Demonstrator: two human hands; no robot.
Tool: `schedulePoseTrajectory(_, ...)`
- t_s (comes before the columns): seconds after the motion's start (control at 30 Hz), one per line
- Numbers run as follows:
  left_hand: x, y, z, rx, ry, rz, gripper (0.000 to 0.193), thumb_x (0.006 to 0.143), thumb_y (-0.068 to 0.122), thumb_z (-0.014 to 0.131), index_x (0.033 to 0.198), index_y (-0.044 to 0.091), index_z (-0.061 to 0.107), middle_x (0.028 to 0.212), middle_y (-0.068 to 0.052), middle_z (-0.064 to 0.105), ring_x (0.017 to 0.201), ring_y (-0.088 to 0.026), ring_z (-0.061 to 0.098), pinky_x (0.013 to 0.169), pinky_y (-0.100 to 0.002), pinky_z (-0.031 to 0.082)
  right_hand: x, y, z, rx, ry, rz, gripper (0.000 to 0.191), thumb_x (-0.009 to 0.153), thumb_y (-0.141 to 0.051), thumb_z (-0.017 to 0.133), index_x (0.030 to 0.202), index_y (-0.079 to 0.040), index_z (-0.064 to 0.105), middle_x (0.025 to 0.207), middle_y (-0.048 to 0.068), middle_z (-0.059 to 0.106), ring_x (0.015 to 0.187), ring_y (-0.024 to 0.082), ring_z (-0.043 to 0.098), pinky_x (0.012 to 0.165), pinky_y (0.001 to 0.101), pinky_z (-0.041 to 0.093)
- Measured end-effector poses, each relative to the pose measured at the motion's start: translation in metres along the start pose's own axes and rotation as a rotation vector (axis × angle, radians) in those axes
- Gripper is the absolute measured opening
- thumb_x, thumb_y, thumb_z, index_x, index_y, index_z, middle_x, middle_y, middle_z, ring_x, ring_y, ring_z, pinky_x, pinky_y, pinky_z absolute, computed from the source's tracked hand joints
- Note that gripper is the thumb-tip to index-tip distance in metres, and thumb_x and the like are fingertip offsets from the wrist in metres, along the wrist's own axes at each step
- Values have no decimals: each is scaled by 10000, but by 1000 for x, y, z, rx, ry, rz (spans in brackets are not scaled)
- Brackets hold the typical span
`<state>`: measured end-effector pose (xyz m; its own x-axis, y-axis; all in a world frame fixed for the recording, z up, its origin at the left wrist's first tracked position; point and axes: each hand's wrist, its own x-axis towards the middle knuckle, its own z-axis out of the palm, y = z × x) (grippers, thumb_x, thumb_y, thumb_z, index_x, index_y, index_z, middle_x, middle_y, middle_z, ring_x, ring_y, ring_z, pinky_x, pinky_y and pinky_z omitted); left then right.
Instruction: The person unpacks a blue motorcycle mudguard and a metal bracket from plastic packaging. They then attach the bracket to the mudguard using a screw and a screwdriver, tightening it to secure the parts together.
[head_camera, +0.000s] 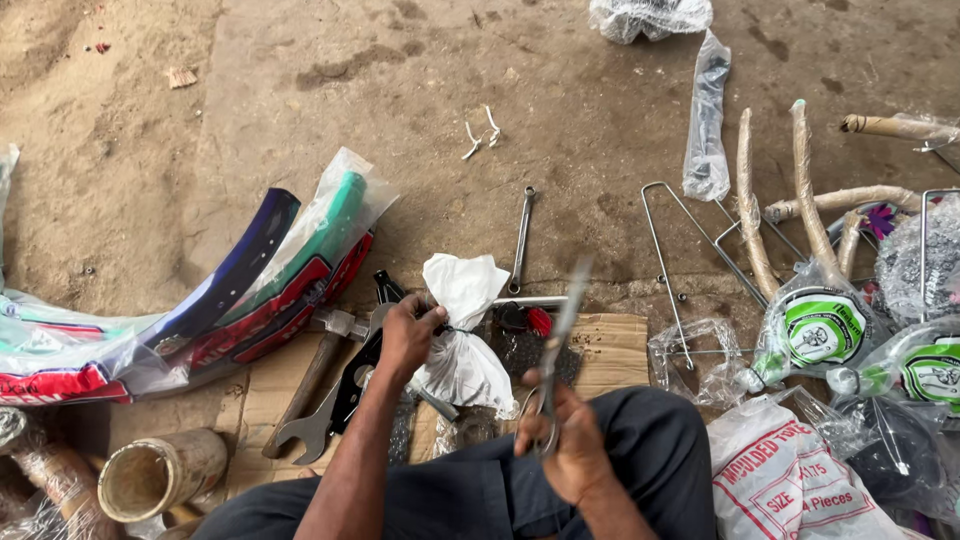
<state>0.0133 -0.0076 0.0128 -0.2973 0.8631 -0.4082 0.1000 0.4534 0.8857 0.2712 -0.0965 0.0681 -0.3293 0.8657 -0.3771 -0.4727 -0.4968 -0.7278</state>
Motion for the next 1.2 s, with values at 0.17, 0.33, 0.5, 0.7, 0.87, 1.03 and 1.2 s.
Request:
schedulePoseTrajectory(0.17, -1, 3, 2, -13, 4, 4, 175, 919, 170, 742, 909, -1, 705, 786, -68, 729, 663, -133, 646, 620, -340, 541, -25, 50, 9, -372, 43, 280, 781, 736, -417, 891, 1314, 23, 604, 737, 14, 606, 540, 112, 615, 461, 274, 548)
schedulePoseTrajectory(0.33, 3, -2, 5, 3, 18, 13, 195, 930, 178, 739, 874, 0, 679, 767, -73, 710, 654, -136, 622, 621, -348, 522, -33, 69, -6, -495, 79, 501, 891, 718, -495, 878, 1370, 22, 559, 734, 64, 604, 522, 118, 607, 462, 274, 542)
schedulePoseTrajectory(0.5, 5, -3, 6, 48, 31, 36, 232, 939, 193, 741, 868, -8, 649, 751, -86, 695, 661, -156, 613, 642, -370, 512, -30, 74, -12, -542, 86, 479, 951, 699, -515, 897, 1380, 49, 546, 781, 35, 628, 534, 101, 595, 466, 263, 530)
schedulePoseTrajectory(0.7, 3, 0, 7, 65, 16, 12, 216, 942, 188, 729, 896, -10, 657, 813, -102, 715, 710, -167, 653, 669, -364, 525, -25, 64, 5, -531, 113, 428, 986, 678, -562, 884, 1383, 46, 557, 754, 26, 591, 545, 78, 602, 463, 245, 533)
schedulePoseTrajectory(0.87, 0, 2, 6, -3, -41, -15, 202, 964, 189, 701, 915, 0, 653, 816, -92, 706, 702, -144, 650, 648, -336, 544, -9, 55, 19, -580, 120, 346, 1009, 634, -581, 897, 1350, 53, 576, 743, -16, 595, 531, 43, 561, 440, 201, 503)
schedulePoseTrajectory(1.03, -1, 2, 5, -65, -67, -36, 202, 972, 195, 687, 912, 7, 650, 805, -82, 686, 682, -142, 627, 633, -335, 544, -3, 51, 24, -545, 104, 332, 958, 668, -505, 918, 1339, 89, 577, 718, -13, 595, 495, 43, 553, 431, 208, 520)
schedulePoseTrajectory(1.2, -1, 3, 7, 1, 32, -5, 214, 977, 200, 690, 899, 9, 633, 790, -84, 666, 654, -150, 603, 591, -348, 517, -13, 48, 22, -585, 46, 374, 840, 708, -371, 930, 1335, 74, 590, 634, 20, 589, 428, 83, 537, 386, 238, 477)
